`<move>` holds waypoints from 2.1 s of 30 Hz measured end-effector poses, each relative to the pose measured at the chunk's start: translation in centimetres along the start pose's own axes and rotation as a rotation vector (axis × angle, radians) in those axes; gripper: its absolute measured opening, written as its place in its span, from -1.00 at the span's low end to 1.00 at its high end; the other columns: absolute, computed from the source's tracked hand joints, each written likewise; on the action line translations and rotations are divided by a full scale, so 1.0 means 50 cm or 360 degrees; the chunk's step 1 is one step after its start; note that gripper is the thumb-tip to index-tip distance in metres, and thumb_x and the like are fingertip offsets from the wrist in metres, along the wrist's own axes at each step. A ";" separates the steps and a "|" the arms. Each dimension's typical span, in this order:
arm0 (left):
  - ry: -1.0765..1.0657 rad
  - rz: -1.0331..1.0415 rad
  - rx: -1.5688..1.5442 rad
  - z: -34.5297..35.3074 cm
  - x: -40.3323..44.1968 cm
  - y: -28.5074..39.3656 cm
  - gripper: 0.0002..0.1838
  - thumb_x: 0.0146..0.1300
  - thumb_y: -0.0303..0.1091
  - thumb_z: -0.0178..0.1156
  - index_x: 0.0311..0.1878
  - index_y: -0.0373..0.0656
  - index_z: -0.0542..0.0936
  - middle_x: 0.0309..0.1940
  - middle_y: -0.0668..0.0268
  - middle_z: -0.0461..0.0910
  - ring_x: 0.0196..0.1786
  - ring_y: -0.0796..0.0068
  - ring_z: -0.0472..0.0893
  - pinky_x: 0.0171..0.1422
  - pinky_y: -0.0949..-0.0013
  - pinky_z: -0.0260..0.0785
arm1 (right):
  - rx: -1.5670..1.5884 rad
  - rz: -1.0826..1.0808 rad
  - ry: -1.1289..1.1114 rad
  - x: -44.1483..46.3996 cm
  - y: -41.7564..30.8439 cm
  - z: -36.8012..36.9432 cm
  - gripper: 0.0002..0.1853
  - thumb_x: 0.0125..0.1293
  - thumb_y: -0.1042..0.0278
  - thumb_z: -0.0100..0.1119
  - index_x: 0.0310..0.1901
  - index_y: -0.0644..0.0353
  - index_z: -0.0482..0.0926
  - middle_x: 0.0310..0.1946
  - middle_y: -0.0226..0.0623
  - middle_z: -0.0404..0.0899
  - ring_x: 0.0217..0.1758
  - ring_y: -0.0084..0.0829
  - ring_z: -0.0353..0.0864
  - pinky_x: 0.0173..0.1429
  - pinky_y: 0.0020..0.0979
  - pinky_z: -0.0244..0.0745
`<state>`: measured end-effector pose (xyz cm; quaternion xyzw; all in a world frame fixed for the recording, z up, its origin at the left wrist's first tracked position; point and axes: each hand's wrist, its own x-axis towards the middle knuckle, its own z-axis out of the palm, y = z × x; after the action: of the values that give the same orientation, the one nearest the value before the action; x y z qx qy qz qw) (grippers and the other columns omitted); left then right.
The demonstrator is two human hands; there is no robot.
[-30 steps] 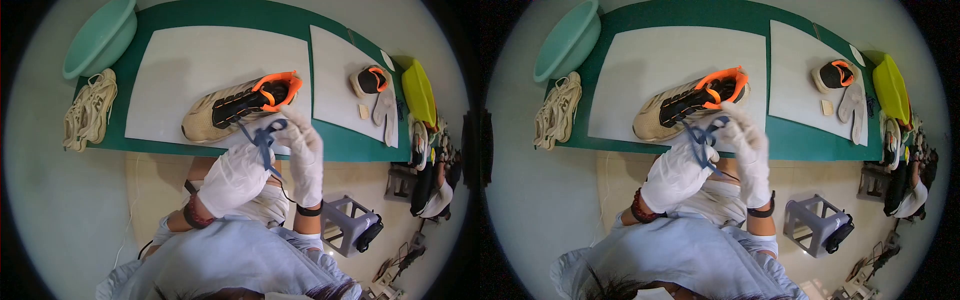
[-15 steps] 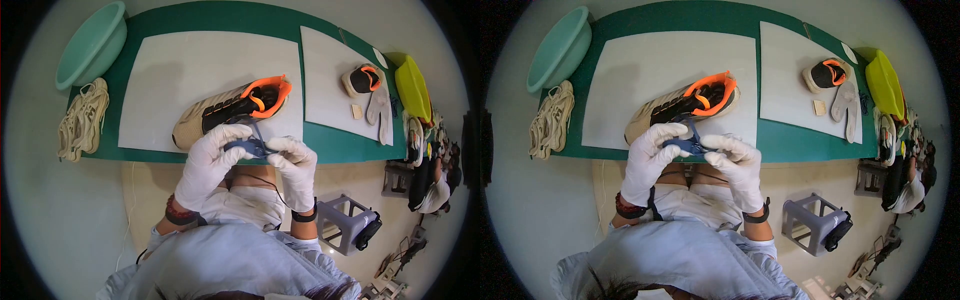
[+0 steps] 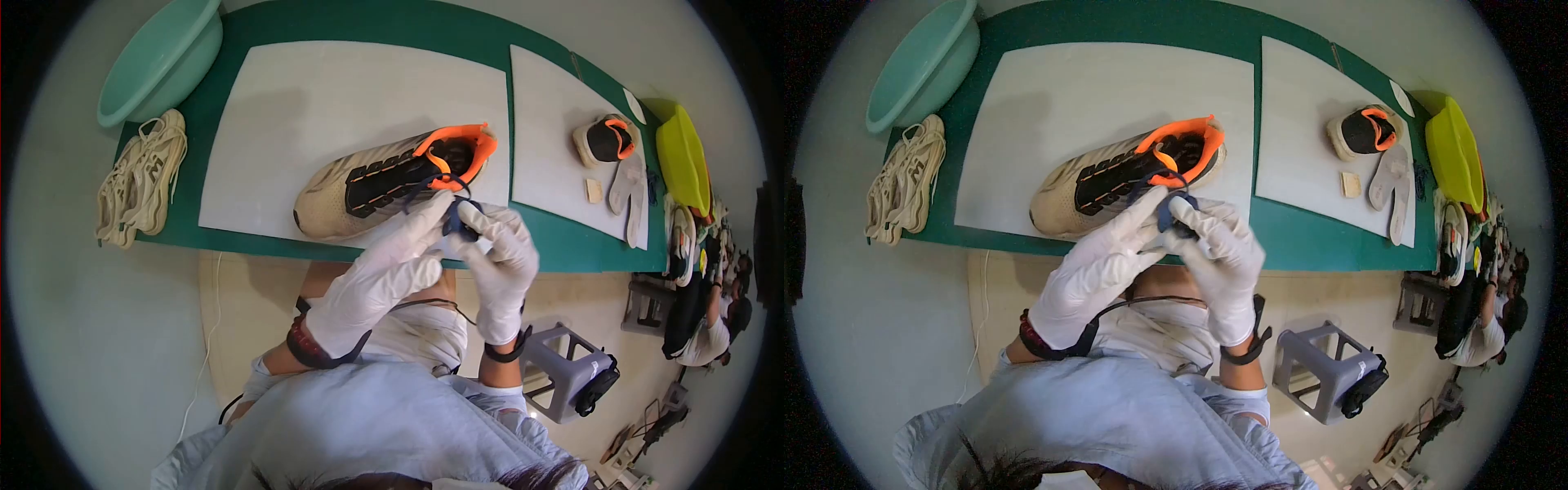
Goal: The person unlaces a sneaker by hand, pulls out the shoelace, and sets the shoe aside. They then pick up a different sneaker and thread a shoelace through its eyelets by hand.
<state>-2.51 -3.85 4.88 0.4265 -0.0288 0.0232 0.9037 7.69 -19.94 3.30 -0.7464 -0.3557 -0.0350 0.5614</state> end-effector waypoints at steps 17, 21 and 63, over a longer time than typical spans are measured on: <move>0.0696 0.0482 0.0708 -0.029 0.016 0.023 -0.54 0.50 -0.49 0.16 0.41 -0.38 0.46 0.32 0.10 0.58 0.32 0.35 0.60 0.46 0.29 0.41 | 0.1351 0.0210 0.0413 0.191 -0.019 -0.008 -0.72 0.46 0.57 0.23 0.17 0.33 0.63 0.00 -0.25 0.72 0.01 -0.47 0.70 0.19 -0.45 0.63; 0.0648 0.0329 0.0784 -0.021 0.024 0.012 -0.50 0.48 -0.48 0.19 0.44 -0.33 0.44 0.33 0.19 0.57 0.31 0.41 0.59 0.39 0.35 0.42 | 0.0821 0.0434 0.0213 0.198 -0.003 -0.004 -0.76 0.41 0.61 0.26 0.08 0.30 0.67 -0.04 -0.30 0.73 -0.02 -0.51 0.69 0.17 -0.49 0.60; 0.0961 0.0402 0.2780 -0.067 0.039 0.006 -0.42 0.30 -0.20 0.36 0.40 0.00 0.55 0.23 0.20 0.52 0.28 0.05 0.44 0.38 -0.03 0.27 | -0.1205 0.0083 -0.0780 0.181 -0.020 0.006 -0.62 0.30 0.50 0.28 0.16 0.12 0.68 -0.13 -0.06 0.76 -0.08 -0.12 0.78 -0.01 -0.22 0.66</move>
<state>-0.48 -1.03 3.14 0.9247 0.1888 0.2446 0.2224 13.74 -15.09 8.10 -0.8942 -0.4212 0.0292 0.1488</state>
